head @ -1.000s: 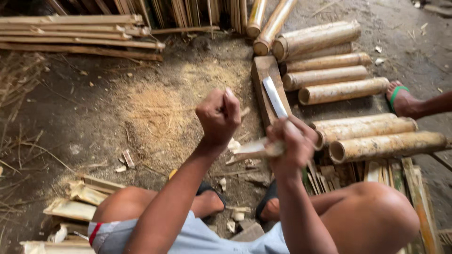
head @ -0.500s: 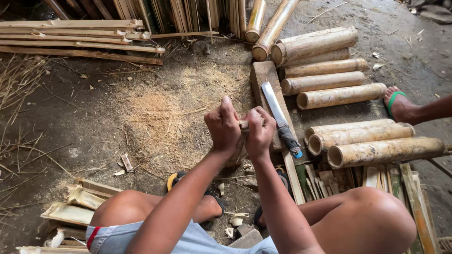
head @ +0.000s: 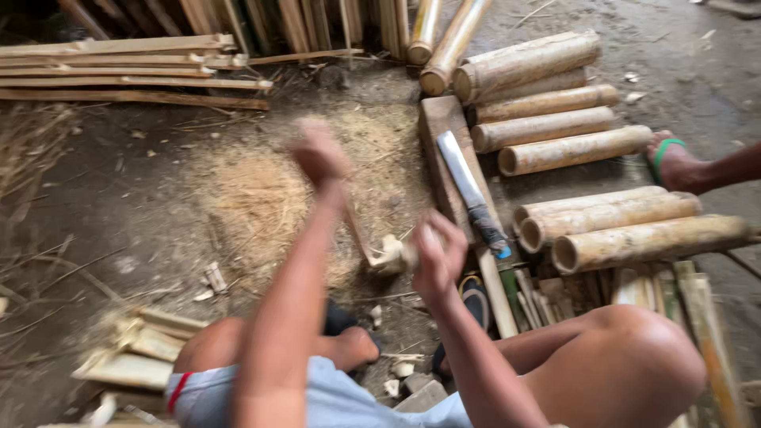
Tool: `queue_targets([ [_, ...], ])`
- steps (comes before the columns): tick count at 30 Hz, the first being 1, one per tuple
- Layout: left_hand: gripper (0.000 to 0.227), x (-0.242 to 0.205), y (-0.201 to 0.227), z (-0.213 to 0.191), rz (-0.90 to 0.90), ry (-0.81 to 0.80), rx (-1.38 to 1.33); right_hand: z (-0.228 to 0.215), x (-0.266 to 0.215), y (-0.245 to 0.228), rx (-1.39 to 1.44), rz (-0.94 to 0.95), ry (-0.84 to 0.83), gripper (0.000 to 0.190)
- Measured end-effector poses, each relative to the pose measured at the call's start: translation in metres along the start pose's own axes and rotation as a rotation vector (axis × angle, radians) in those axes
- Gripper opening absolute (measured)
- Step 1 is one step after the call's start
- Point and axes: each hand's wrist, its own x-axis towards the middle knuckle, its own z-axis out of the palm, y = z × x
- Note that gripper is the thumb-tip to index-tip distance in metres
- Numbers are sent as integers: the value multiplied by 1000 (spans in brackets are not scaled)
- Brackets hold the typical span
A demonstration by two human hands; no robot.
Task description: The person sits on the ground and uses a machete to split short bamboo segments into thin strips. They repeatedly pick up a bamboo piece, split it with the blade, and place the resulting strips into a pile.
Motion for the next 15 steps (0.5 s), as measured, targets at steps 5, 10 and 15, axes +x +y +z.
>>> queue_targets([
  [5, 39, 46, 16, -60, -341, 290, -224, -85, 26, 11, 290, -175, -9, 27],
  [10, 42, 33, 89, -58, 26, 101, -304, -119, 74, 12, 501, 45, 450, 29],
  [15, 47, -18, 124, -34, 370, 2, -278, -77, 42, -12, 492, -154, 12, 31],
])
